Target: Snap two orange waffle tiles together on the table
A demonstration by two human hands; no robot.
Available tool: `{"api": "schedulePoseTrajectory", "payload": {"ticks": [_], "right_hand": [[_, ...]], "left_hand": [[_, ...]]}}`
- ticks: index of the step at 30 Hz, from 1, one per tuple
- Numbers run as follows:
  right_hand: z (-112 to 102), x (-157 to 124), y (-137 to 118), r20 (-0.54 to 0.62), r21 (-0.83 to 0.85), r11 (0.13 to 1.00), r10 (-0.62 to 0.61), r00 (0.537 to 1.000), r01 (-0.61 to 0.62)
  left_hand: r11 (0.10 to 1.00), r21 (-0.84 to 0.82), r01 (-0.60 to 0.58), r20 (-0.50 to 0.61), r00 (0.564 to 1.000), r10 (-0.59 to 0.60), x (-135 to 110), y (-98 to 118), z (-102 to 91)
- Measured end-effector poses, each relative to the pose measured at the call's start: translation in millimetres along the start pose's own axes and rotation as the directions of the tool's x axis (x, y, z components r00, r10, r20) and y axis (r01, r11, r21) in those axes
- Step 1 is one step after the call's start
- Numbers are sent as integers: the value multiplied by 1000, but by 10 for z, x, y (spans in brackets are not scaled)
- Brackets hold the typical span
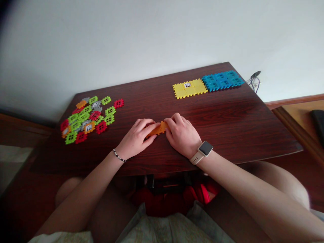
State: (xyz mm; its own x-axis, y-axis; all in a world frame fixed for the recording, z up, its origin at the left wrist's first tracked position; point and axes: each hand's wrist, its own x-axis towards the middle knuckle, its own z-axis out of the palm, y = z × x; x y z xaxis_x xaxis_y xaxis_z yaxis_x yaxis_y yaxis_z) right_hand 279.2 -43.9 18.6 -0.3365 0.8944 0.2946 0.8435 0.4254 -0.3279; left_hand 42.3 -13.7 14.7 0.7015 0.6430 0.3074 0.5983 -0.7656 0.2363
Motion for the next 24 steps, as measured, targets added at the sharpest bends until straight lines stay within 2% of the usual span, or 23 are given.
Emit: {"api": "schedulePoseTrajectory", "payload": {"ticks": [24], "right_hand": [[5,-8,7,-6,23,1000,5,1000,-5]], "left_hand": [[1000,-7,-1,2,1000,1,-4,1,-4]]}}
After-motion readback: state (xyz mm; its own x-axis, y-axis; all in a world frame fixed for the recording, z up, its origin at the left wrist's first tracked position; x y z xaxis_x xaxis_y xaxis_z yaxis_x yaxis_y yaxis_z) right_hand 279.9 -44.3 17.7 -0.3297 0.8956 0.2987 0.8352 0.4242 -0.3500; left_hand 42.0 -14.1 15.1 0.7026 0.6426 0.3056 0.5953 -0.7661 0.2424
